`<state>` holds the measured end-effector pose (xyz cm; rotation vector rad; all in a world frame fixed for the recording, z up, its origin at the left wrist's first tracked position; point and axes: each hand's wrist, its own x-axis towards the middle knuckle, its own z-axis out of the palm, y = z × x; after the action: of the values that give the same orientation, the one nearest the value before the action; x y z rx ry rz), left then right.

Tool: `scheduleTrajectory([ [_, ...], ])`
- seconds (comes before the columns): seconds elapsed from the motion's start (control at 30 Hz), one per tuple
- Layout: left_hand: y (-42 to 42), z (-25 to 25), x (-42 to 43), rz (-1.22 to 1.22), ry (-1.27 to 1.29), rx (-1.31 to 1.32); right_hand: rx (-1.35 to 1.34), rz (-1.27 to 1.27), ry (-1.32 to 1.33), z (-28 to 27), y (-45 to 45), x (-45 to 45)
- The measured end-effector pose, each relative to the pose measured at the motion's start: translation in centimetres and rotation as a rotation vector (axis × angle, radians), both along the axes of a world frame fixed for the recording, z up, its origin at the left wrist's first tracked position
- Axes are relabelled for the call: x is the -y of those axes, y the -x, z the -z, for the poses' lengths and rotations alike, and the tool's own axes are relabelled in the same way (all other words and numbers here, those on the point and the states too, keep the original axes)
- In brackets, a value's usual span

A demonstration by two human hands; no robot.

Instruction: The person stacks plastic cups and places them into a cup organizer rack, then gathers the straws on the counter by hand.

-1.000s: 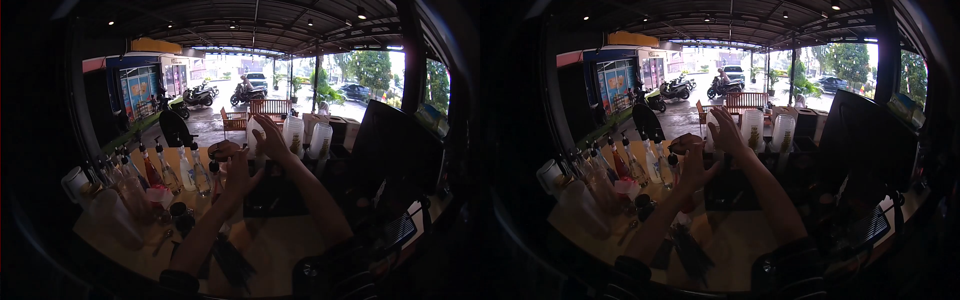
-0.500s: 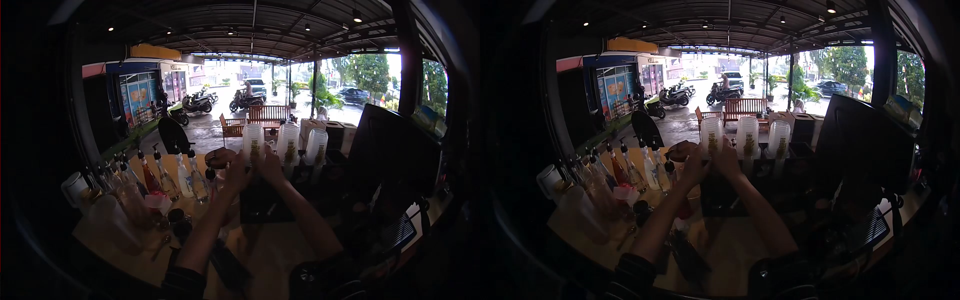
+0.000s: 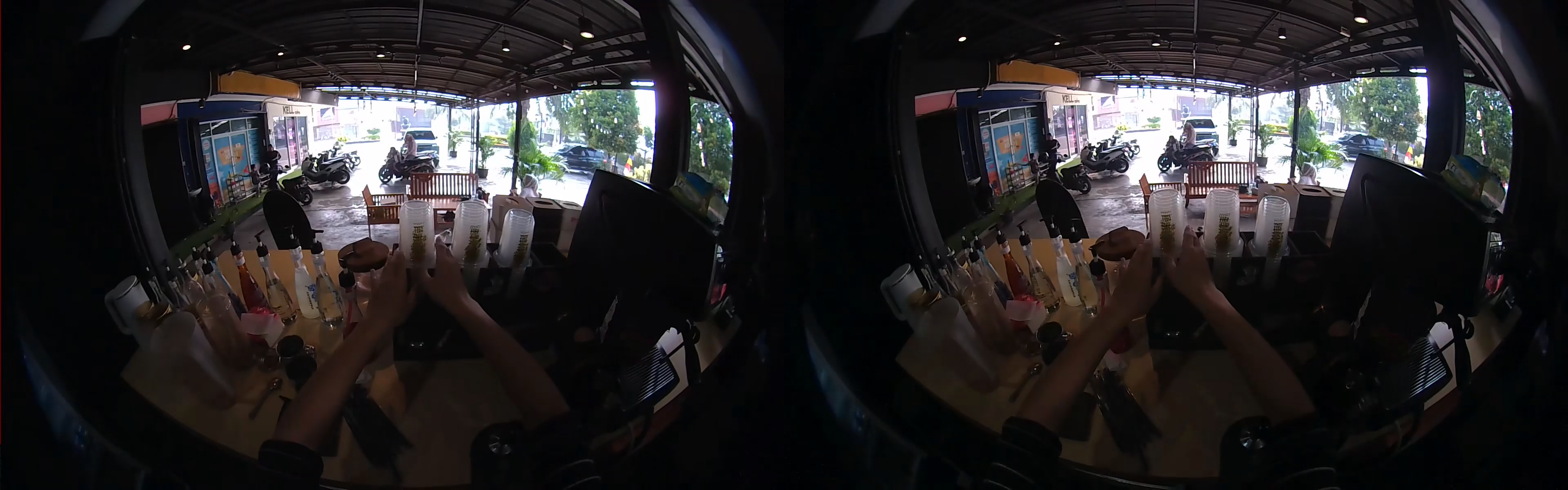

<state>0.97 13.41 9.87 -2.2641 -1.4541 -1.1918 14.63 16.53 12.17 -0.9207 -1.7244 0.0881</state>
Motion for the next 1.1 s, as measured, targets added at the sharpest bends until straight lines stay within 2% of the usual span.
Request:
scheduleTrajectory([
  [0.03,0.0,0.2,0.1,-0.001,0.000,0.003,0.003,-0.001,0.000,0.1,0.0,0.8],
  [0.1,-0.1,0.3,0.2,-0.047,0.065,-0.131,0.522,0.233,-0.125,0.4,0.0,2.1],
  [0.13,-0.2,0.3,0.4,-0.048,0.060,-0.128,0.524,0.232,-0.131,0.7,0.0,2.2],
  [0.2,-0.4,0.4,1.0,-0.095,0.038,-0.177,0.738,0.332,-0.151,1.4,-0.3,2.2],
  [0.3,-0.5,0.4,1.3,-0.110,0.030,-0.186,0.792,0.446,-0.149,2.3,-0.3,1.8],
  [0.53,0.3,-1.0,2.6,-0.101,0.145,-0.250,0.803,0.419,-0.119,1.9,-0.8,2.6],
  [0.63,0.6,-1.9,3.8,-0.105,0.242,-0.328,0.816,0.286,0.109,0.6,-1.4,3.1],
  [0.73,0.9,-2.6,5.3,-0.078,0.228,-0.385,0.883,0.272,0.135,0.3,-1.7,4.6],
  [0.87,0.8,-3.6,8.5,-0.061,0.263,-0.420,0.747,0.132,0.205,-0.1,-1.2,7.9],
  [1.0,1.4,-3.9,12.5,-0.043,0.205,-0.486,0.741,0.163,0.206,-0.1,-0.2,11.6],
  [1.07,2.1,-4.3,15.6,-0.065,0.325,-0.514,0.598,0.115,0.100,0.2,0.2,14.1],
  [1.1,2.6,-3.5,16.6,-0.089,0.275,-0.500,0.538,0.107,0.014,0.8,0.6,15.2],
])
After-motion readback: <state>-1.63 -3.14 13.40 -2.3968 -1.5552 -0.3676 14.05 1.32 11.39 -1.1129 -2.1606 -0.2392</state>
